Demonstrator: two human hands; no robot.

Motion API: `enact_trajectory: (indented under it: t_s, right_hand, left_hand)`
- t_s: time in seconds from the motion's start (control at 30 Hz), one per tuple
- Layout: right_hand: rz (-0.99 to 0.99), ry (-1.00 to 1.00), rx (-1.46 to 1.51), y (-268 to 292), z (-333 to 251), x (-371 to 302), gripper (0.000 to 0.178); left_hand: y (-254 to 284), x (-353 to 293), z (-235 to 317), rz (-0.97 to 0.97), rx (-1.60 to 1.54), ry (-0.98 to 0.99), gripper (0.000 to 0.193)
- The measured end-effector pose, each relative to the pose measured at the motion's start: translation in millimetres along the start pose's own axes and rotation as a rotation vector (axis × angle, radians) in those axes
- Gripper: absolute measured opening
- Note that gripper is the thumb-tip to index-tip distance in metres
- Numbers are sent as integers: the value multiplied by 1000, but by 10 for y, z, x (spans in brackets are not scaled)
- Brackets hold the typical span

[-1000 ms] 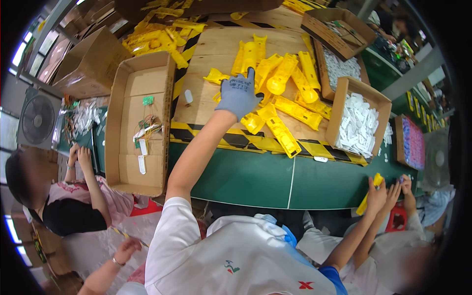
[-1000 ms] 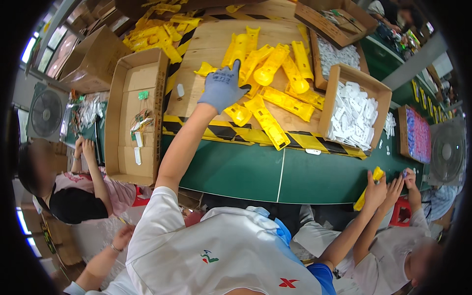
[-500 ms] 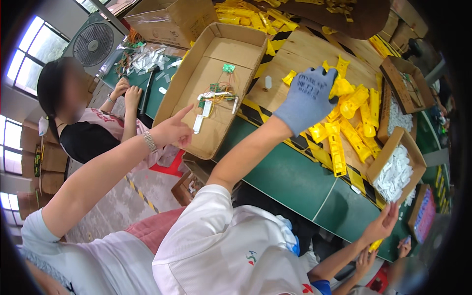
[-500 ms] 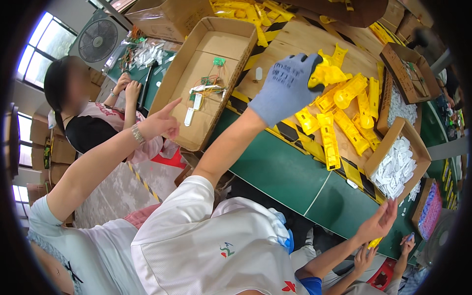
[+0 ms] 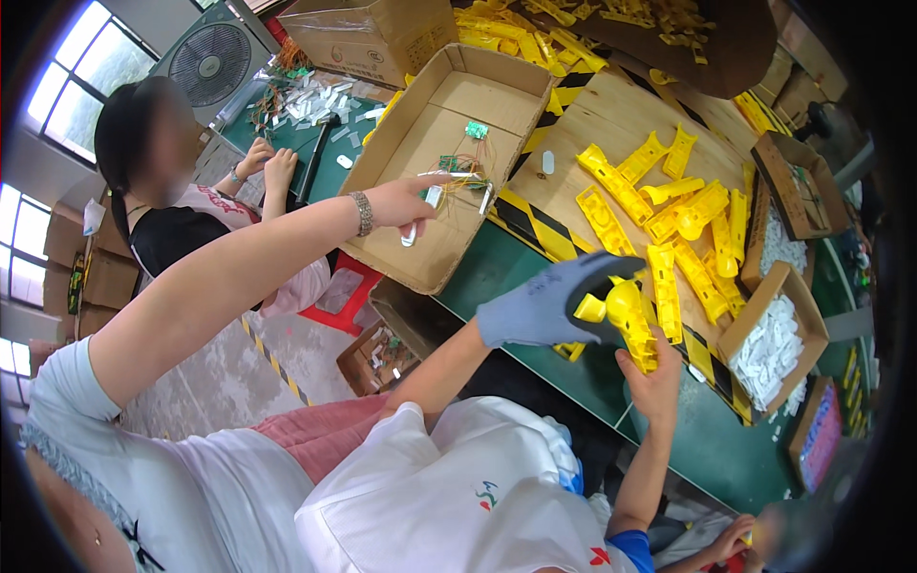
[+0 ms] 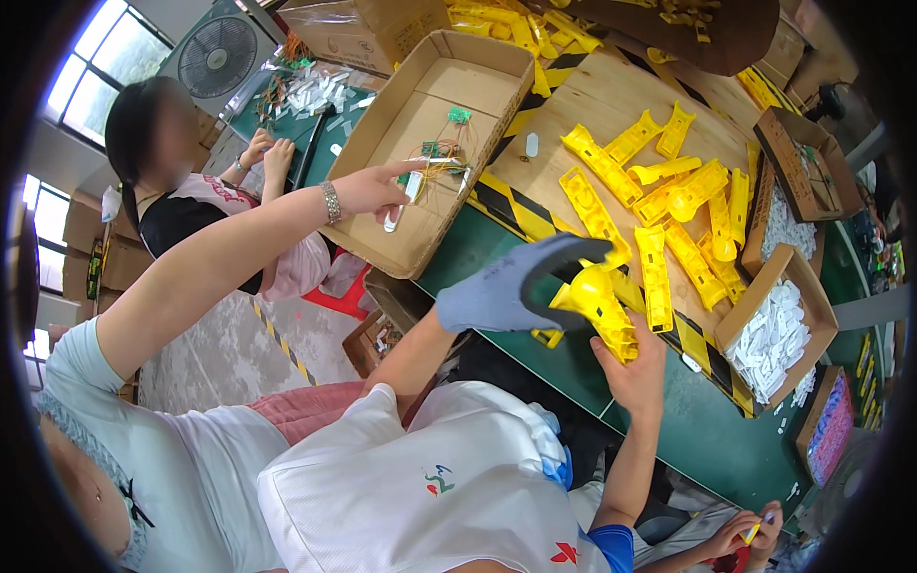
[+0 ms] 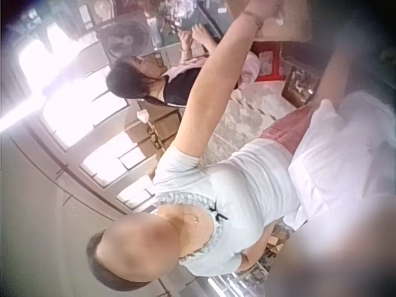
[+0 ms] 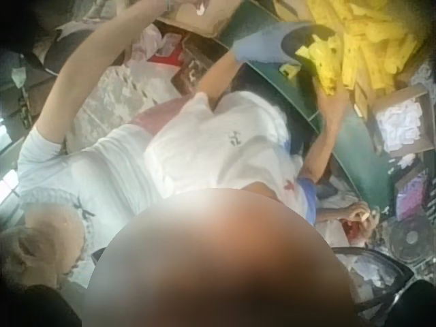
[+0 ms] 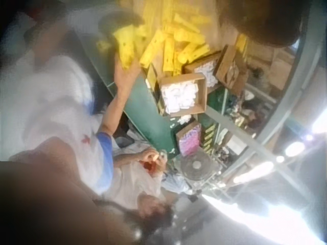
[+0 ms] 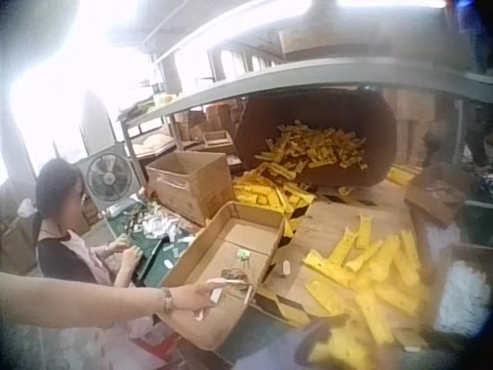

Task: The person is seen assembling electronic components into yellow plastic housings at a factory assembly line.

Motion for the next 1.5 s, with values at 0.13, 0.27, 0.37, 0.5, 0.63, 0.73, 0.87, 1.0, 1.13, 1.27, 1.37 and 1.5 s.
enact_trajectory:
  t_s: [0.13, 0.27, 0.37, 0.5, 0.63, 0.73, 0.87, 1.0, 1.13, 1.27, 1.37, 1.5]
  right_hand:
    - [131, -108, -3, -123, 26, -89, 45]
    - [308, -99, -158, -246, 222, -210, 44]
    - [282, -171, 122, -309, 189, -310, 44]
    - [175, -64, 96, -419, -163, -369, 41]
    - [158, 101, -126, -639, -571, -262, 45]
    - [201, 95, -202, -689, -622, -108, 46]
    - [219, 24, -161, -661, -552, 170, 48]
    - [325, 28, -194, -616, -431, 392, 50]
    - [296, 67, -198, -524, -423, 614, 52]
    - [239, 87, -169, -478, -380, 703, 51]
    - [232, 80, -101, -307, -392, 703, 49]
    - [364, 71, -128, -169, -327, 850, 50]
  left_hand:
    - [362, -366, -88, 218, 45, 126, 58]
    - [894, -202, 665, -129, 455, 367, 38]
    - [1045, -189, 868, -421, 394, 500, 32]
    - [1383, -689, -311, 423, 777, 278, 39]
    - [1993, -709, -590, 399, 928, 407, 72]
    - [2043, -607, -730, 166, 1138, 579, 99]
    - [2170, -467, -936, 228, 1173, 495, 84]
    - [2163, -439, -950, 220, 1075, 514, 59]
    - [2246, -452, -898, 327, 1075, 431, 33]
    - [2108, -256, -652, 445, 876, 298, 27]
    - [1805, -90, -347, 545, 678, 209, 30]
    - [1507, 21, -51, 581, 451, 60, 35]
Point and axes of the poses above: each hand's wrist, its own x-axis towards the middle knuckle, its own y-axis out of the back of the hand, z = x × y, the point moved 4 cm from there along x, towards the middle knuckle, and after that the axes turned 12 degrees about -x, right-handed, at the moved point
